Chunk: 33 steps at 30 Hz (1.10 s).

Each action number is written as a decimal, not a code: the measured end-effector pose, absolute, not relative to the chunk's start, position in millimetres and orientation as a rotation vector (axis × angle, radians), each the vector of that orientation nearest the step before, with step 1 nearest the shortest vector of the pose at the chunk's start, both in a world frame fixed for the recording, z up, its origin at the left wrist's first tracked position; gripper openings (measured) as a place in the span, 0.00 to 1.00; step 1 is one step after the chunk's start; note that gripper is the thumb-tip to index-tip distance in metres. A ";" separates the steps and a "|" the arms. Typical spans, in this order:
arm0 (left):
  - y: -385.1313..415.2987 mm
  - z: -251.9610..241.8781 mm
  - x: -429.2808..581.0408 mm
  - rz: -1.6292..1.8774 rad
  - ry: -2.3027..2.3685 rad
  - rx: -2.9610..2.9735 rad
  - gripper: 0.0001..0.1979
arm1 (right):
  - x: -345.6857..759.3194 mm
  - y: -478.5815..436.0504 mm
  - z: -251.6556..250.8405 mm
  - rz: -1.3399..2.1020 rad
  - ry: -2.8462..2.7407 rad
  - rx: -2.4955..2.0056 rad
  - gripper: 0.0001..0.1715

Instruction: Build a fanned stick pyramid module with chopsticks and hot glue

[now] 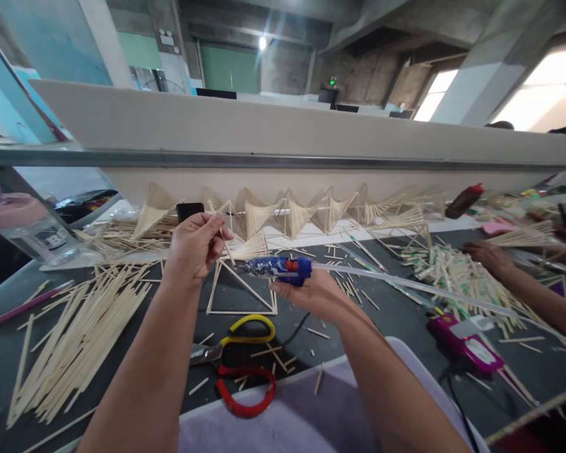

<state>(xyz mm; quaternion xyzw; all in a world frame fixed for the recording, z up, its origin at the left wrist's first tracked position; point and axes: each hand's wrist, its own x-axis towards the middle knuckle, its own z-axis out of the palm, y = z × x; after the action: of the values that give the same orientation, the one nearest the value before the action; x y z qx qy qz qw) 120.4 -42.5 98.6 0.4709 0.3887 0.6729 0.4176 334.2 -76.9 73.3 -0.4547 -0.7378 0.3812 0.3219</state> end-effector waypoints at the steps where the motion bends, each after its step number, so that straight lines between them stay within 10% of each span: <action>1: -42.5 98.8 120.0 1.684 0.975 1.175 0.08 | 334.2 -76.4 73.2 0.989 -1.944 -1.194 0.19; 33: -46.1 111.3 125.5 1.566 1.056 1.200 0.02 | 399.3 17.4 4.7 1.758 -0.867 -1.262 0.19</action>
<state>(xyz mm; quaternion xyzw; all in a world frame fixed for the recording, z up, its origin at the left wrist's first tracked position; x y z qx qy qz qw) 125.5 -46.1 111.3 0.4824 0.4244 0.6295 0.4370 399.3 17.4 4.7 -0.4975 -0.3418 0.6931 0.3941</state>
